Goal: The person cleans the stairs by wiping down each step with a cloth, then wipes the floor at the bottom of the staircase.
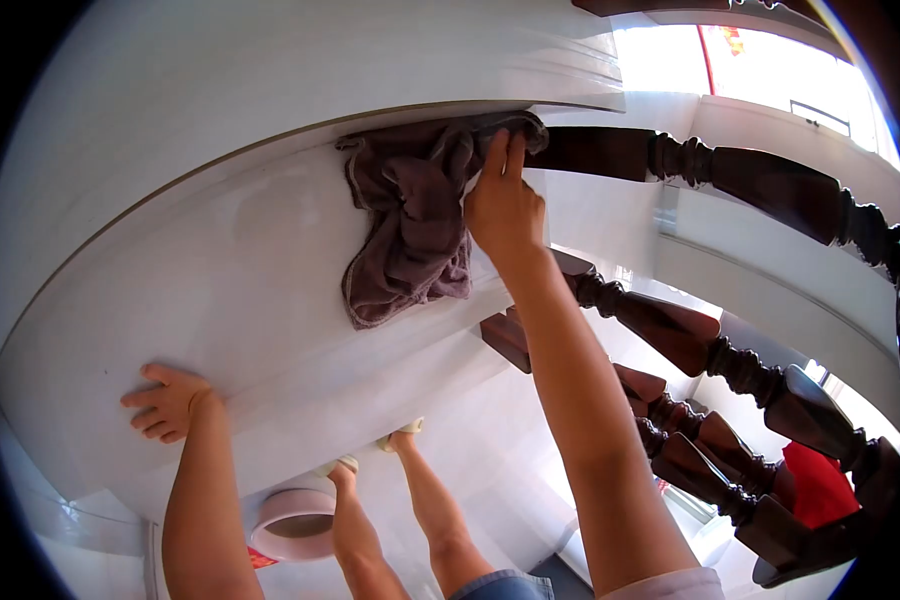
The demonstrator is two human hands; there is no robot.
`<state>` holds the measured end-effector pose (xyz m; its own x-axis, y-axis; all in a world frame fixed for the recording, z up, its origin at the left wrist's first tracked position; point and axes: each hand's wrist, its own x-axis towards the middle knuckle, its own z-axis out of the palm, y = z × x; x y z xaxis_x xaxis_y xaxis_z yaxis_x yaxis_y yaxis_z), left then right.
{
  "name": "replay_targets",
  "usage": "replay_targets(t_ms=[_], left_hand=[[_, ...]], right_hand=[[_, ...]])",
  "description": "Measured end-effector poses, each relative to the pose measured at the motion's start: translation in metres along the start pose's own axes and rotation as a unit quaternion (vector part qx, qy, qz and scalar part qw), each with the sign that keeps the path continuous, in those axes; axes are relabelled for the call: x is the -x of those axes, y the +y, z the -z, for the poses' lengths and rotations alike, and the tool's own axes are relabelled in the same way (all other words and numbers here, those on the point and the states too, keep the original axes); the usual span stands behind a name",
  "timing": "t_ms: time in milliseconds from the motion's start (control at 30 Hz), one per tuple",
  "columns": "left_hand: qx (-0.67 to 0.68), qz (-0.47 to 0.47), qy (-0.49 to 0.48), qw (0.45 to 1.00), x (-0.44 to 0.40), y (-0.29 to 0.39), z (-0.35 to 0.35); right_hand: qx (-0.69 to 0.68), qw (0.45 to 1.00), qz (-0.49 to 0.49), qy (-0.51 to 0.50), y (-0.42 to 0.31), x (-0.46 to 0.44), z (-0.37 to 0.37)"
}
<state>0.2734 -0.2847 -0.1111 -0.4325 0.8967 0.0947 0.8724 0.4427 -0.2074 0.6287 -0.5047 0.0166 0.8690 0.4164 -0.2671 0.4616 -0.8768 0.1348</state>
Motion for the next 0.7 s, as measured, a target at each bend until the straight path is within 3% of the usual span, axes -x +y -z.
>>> replay_targets(t_ms=[67, 167, 267, 367, 400, 467, 533, 633, 667, 700], left_hand=[[-0.002, 0.004, 0.001, 1.000, -0.001, -0.002, -0.001], [-0.003, -0.003, 0.002, 1.000, -0.002, 0.000, -0.001], [-0.008, 0.000, 0.002, 1.000, -0.002, -0.001, -0.003], [-0.019, 0.004, -0.004, 1.000, -0.005, -0.007, -0.005], [-0.017, 0.005, -0.005, 1.000, -0.006, -0.008, -0.005], [-0.021, 0.006, -0.003, 1.000, -0.007, -0.008, -0.001], [-0.024, 0.003, -0.001, 1.000, -0.005, -0.004, 0.001], [-0.020, 0.004, -0.007, 1.000, -0.005, -0.005, 0.003], [-0.017, 0.009, -0.010, 1.000, -0.004, -0.006, 0.003], [-0.015, 0.012, -0.012, 1.000, -0.002, -0.006, 0.003]], right_hand=[[0.040, 0.995, -0.063, -0.064, -0.002, -0.026, 0.001], [0.156, 0.962, -0.021, -0.223, 0.005, -0.072, 0.013], [0.146, 0.930, -0.037, -0.334, 0.009, -0.115, 0.009], [0.123, 0.916, -0.020, -0.380, 0.010, -0.136, -0.002], [0.229, 0.945, 0.031, -0.231, 0.003, -0.122, -0.010], [0.172, 0.969, -0.094, -0.152, 0.011, -0.136, -0.068], [0.080, 0.972, -0.207, -0.082, 0.001, -0.130, -0.063], [0.090, 0.964, -0.159, -0.195, -0.004, -0.108, -0.004], [0.082, 0.979, -0.110, -0.152, 0.016, -0.111, -0.020], [0.078, 0.981, -0.123, -0.126, 0.015, -0.108, -0.021]])
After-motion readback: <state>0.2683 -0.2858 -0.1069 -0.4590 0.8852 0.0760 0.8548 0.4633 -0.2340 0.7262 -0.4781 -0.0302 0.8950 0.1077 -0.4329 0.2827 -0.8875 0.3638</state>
